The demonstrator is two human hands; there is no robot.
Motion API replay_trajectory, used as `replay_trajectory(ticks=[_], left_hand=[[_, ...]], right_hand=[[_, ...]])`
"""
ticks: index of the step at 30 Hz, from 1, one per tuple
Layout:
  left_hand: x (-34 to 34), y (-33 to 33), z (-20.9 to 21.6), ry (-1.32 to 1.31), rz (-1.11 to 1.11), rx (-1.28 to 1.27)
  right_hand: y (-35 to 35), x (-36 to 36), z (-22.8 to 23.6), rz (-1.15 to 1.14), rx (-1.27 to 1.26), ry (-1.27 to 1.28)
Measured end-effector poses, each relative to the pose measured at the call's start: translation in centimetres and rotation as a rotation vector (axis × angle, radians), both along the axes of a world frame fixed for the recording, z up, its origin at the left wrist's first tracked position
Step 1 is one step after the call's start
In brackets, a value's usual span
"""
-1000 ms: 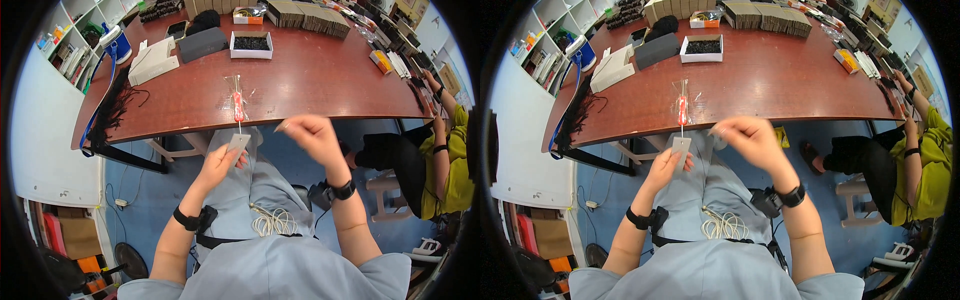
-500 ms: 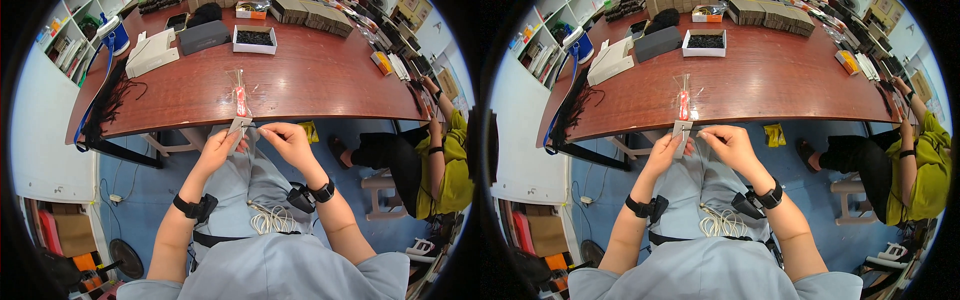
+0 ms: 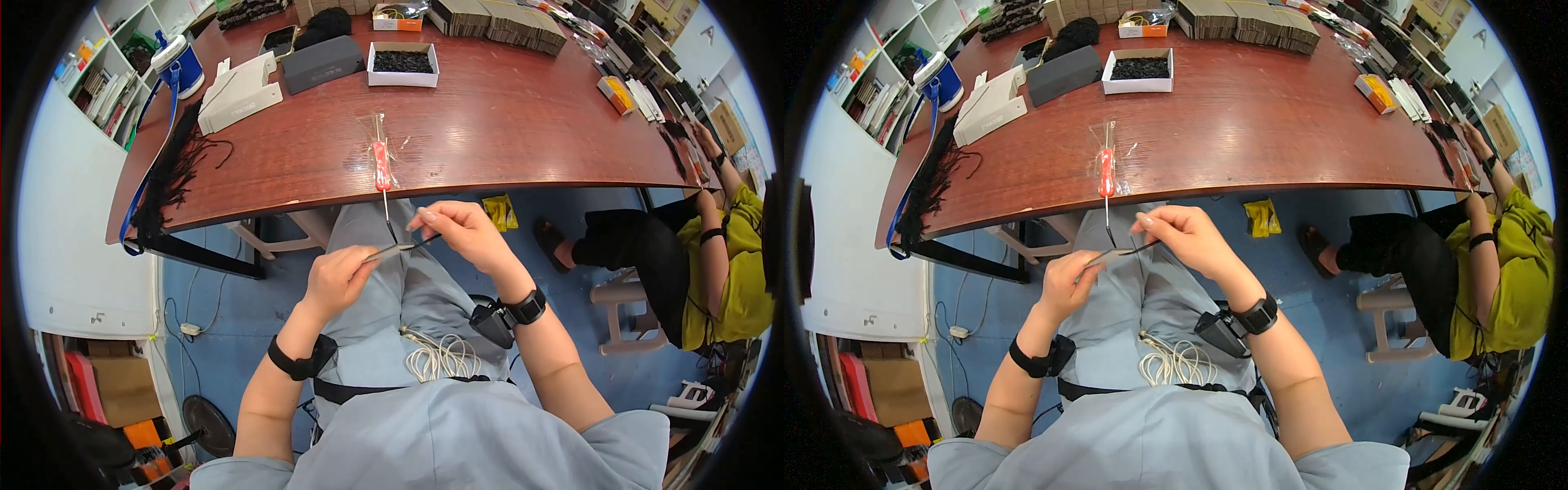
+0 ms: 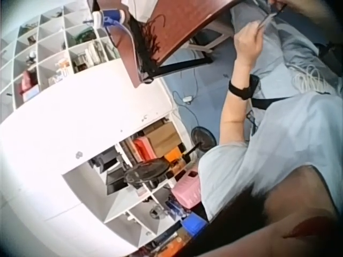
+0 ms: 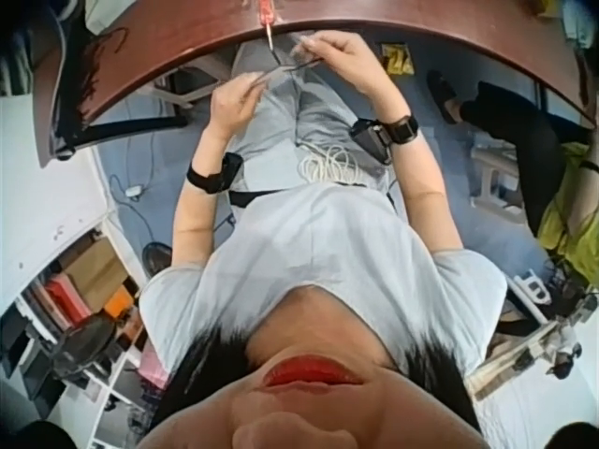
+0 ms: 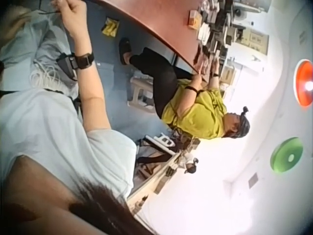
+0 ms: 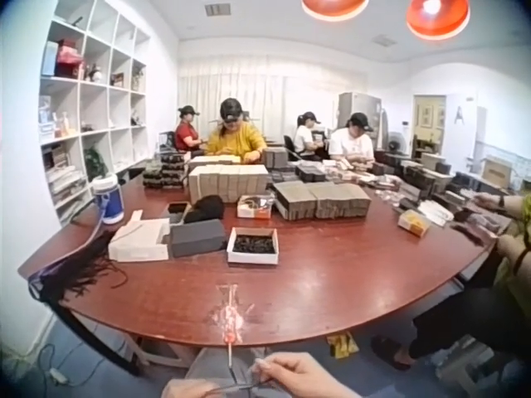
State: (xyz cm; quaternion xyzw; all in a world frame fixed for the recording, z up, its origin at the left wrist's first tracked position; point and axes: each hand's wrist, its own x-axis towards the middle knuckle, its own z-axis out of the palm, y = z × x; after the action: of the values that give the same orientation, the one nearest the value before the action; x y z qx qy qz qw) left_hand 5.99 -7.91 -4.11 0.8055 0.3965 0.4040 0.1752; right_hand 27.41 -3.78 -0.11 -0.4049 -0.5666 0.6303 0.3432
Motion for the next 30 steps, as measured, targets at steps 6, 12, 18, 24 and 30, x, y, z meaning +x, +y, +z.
replay_trajectory(ticks=[6,12,18,24,30], left_hand=[[0.1,-1.0,0.0,-0.002,-0.015,-0.049],[0.1,-1.2,0.0,-0.018,-0.006,-0.086],[0.0,-1.3,-0.3,-0.064,-0.01,-0.085],[-0.3,-2.2,-0.3,-0.46,0.023,-0.493],[0.2,-2.3,0.9,-0.53,-0.109,-0.699]], right_hand=[[1.0,-1.6,-0.2,0.202,0.162,-0.008],[1.1,-1.6,-0.3,0.188,0.092,0.04],[0.8,-1.6,-0.4,0.137,-0.016,0.146],[0.5,1.0,-0.2,-0.002,-0.064,0.54],[-0.5,1.1,1.0,-0.055,-0.396,1.079]])
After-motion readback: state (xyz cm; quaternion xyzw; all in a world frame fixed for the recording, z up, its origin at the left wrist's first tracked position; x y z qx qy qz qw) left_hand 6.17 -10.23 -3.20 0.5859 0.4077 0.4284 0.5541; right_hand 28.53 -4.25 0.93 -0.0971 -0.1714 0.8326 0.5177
